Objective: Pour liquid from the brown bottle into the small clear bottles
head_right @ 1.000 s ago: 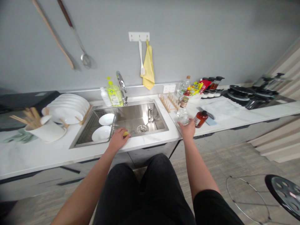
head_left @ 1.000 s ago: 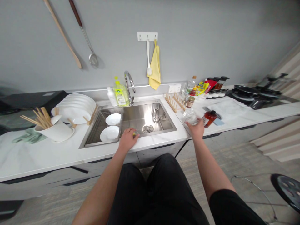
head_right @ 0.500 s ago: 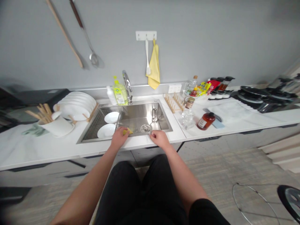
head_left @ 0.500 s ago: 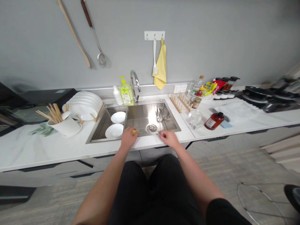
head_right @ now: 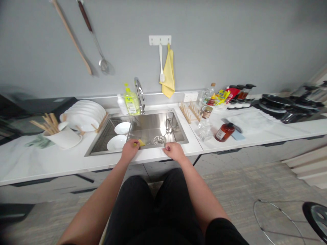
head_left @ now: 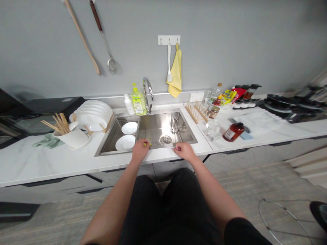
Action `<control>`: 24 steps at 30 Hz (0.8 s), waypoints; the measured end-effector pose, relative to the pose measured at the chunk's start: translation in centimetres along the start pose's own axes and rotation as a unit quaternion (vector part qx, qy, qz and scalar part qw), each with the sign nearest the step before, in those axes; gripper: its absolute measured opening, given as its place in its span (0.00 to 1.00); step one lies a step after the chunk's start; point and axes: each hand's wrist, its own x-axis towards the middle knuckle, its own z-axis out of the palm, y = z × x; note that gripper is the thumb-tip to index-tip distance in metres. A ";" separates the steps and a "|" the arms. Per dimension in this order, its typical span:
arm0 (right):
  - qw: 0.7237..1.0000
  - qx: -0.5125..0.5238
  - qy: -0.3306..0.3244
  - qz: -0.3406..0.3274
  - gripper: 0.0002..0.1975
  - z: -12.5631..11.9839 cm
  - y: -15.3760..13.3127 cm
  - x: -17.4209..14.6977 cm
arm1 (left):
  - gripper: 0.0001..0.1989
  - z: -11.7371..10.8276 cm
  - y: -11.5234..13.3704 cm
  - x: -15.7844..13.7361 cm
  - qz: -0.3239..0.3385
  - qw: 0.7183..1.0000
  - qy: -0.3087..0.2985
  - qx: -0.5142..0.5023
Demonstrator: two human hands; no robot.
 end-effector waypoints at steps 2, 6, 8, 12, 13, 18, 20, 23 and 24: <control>1.000 -0.004 0.004 -0.002 0.18 0.2 -0.4 0.1 | 0.09 -0.1 0.0 0.0 -0.002 1.000 -0.002 0.001; 0.999 0.047 0.017 0.001 0.20 -0.2 -0.3 -0.7 | 0.08 -0.1 0.1 0.0 -0.013 1.000 -0.004 -0.002; 0.991 0.078 0.101 0.038 0.23 -1.6 1.0 -2.1 | 0.10 -0.1 0.1 0.0 -0.020 1.000 -0.002 -0.005; 0.899 0.022 0.400 0.178 0.18 -7.7 7.1 -6.1 | 0.11 0.0 0.1 0.1 -0.019 1.000 -0.006 -0.011; 0.862 -0.012 0.462 0.209 0.15 -9.7 9.1 -7.0 | 0.11 0.0 0.0 0.1 -0.018 1.000 -0.007 -0.012; 0.779 -0.130 0.548 0.277 0.32 -18.4 18.8 -7.9 | 0.12 0.1 -0.1 0.3 -0.021 1.000 -0.009 -0.014; 0.802 -0.121 0.518 0.273 0.45 -20.1 21.1 -7.0 | 0.12 0.1 -0.1 0.2 -0.021 1.000 -0.005 -0.017; 0.828 -0.099 0.483 0.267 0.54 -20.9 22.4 -6.0 | 0.12 0.1 -0.1 0.1 -0.024 0.999 0.000 -0.023; 0.829 -0.099 0.484 0.263 0.55 -20.8 22.3 -5.8 | 0.12 0.1 -0.1 0.1 -0.024 0.999 0.001 -0.025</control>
